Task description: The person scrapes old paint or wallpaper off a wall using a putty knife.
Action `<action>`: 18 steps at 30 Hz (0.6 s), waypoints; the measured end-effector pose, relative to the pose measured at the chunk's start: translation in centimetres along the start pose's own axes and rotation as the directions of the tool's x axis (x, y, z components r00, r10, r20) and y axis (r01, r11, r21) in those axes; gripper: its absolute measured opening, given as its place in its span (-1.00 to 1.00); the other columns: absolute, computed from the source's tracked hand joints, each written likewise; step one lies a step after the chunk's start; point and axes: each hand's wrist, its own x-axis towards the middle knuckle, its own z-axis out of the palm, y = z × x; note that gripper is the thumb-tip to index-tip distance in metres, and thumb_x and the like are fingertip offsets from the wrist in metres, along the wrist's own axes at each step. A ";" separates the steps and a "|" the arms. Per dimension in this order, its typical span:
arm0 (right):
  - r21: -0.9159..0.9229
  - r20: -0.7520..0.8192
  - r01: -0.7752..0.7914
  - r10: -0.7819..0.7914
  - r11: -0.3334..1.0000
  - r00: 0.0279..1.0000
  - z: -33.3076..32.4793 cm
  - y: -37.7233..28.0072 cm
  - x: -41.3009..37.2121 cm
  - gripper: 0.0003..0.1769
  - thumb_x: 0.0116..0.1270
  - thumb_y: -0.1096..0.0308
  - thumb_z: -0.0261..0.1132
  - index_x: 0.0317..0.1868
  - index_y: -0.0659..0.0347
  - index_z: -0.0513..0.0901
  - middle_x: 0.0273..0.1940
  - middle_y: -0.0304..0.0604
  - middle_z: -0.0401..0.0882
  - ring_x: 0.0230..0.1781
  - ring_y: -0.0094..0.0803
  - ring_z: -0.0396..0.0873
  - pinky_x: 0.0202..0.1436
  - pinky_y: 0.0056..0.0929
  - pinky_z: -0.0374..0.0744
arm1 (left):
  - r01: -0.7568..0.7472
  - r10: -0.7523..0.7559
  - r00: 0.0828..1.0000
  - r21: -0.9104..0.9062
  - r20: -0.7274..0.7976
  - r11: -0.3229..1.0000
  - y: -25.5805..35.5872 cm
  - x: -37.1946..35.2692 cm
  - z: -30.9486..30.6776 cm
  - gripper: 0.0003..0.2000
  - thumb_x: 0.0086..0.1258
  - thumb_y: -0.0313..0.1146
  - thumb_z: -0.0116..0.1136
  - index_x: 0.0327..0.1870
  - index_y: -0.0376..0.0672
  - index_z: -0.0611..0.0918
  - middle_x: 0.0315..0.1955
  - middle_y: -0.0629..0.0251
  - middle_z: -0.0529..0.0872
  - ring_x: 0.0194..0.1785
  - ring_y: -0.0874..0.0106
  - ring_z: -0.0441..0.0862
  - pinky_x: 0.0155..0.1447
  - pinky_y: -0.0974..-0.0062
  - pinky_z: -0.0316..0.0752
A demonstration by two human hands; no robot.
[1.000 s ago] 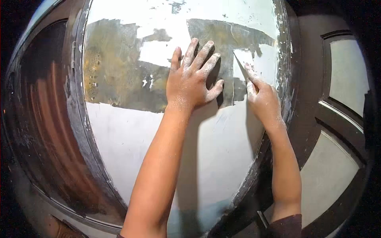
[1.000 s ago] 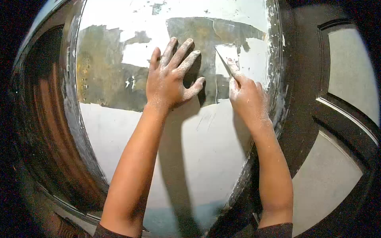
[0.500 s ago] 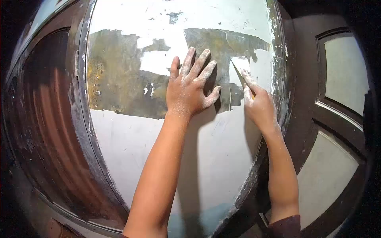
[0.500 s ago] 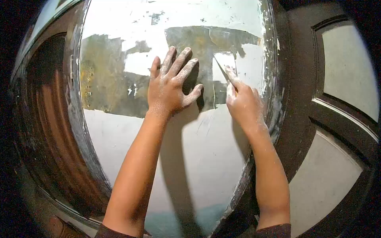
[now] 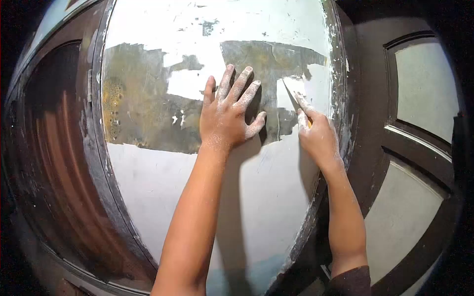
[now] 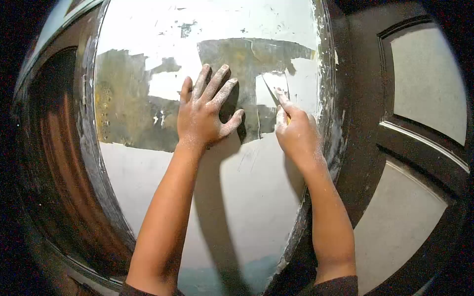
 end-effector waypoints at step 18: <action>-0.022 0.085 -0.129 0.131 0.991 0.988 -2.3 -1.0 1.4 -0.52 0.61 0.23 0.16 0.47 0.01 0.62 0.15 0.22 0.73 0.11 0.21 0.73 0.21 -0.06 0.65 | 0.002 -0.002 1.000 0.007 0.024 1.000 0.0 -0.1 0.0 -0.34 0.30 0.19 0.32 0.45 0.26 0.64 0.65 0.51 0.37 0.74 0.24 0.18 0.77 -0.04 -0.12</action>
